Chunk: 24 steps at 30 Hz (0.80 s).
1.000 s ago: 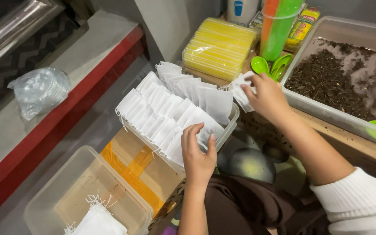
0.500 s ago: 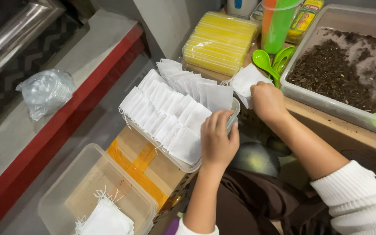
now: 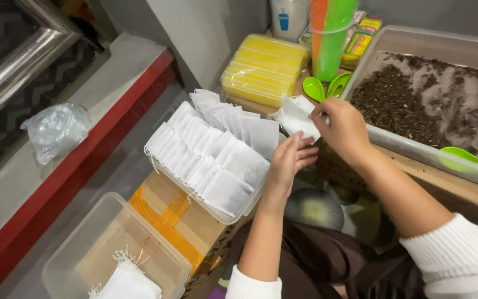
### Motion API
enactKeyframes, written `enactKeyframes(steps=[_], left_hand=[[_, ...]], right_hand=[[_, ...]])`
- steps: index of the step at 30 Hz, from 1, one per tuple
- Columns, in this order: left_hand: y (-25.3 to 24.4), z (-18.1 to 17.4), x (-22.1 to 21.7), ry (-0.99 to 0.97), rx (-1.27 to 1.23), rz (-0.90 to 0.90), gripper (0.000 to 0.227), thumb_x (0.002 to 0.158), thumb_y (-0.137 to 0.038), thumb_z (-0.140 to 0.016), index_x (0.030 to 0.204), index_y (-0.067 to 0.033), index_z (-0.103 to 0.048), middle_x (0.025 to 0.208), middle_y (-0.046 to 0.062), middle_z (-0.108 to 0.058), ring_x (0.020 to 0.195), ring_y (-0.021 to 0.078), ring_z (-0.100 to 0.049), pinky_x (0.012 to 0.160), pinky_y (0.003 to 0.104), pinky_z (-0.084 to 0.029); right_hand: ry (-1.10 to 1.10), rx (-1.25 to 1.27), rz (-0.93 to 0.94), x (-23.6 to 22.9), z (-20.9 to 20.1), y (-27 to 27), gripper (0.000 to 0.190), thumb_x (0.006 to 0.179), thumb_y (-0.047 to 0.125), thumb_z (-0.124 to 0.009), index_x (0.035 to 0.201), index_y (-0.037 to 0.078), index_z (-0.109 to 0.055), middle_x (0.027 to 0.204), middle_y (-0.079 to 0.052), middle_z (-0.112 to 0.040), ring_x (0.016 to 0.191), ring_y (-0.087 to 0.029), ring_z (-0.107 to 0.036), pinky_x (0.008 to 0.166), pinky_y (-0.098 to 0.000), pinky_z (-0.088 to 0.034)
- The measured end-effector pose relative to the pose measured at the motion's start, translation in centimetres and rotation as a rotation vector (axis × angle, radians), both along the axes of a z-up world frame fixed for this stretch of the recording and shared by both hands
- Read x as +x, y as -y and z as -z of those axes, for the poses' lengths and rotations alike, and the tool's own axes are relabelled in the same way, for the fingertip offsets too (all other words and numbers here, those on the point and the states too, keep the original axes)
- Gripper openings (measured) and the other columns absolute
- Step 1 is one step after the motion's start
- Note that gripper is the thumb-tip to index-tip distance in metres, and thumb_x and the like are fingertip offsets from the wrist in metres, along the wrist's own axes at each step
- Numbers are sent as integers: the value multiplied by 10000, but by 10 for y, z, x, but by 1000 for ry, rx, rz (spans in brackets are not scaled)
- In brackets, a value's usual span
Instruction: The person scoops dark granular material from a plastic container using a green spoon and fills white tea bags. They then place the filled bags into a clear plastic container.
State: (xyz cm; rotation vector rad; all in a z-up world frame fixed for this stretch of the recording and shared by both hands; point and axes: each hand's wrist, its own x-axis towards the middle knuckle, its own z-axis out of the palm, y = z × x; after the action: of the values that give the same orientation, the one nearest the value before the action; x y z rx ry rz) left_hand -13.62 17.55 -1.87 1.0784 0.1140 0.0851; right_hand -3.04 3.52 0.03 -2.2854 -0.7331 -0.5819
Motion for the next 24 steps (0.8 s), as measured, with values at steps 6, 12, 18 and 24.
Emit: enactKeyframes(steps=[6, 12, 18, 24], left_hand=[[36, -3, 20, -176, -82, -237, 423, 960, -338, -752, 991, -23, -471, 749, -6, -370, 598, 94, -479, 530, 166, -381], [83, 1, 52, -20, 105, -177, 286, 973, -218, -706, 1194, -39, -681, 1069, 111, -711, 938, 169, -668, 809, 337, -560], [150, -9, 106, 243, 650, 84, 167, 840, -196, -824, 1007, -194, -812, 875, -27, -766, 818, 56, -651, 728, 250, -509], [189, -17, 176, 484, 703, 179, 266, 783, -96, -805, 1037, -175, -811, 966, 67, -782, 960, 166, -706, 892, 315, -531]], right_hand=[[215, -148, -97, -87, -18, 33, 114, 783, 239, -732, 802, 228, -620, 994, 81, -722, 1032, -147, -670, 950, -411, -398], [188, -11, -173, -71, -20, 102, 289, 777, 166, -749, 1054, 213, -681, 1214, 10, -697, 1161, -226, -657, 985, -473, -434], [108, 284, -197, -10, -44, 180, 549, 913, 43, -738, 1434, 56, -564, 1359, -168, -577, 1178, -366, -638, 962, -459, -487], [78, 345, 59, 19, -17, 235, 123, 915, 28, -774, 979, 133, -776, 859, -44, -712, 822, -262, -700, 772, -352, -534]])
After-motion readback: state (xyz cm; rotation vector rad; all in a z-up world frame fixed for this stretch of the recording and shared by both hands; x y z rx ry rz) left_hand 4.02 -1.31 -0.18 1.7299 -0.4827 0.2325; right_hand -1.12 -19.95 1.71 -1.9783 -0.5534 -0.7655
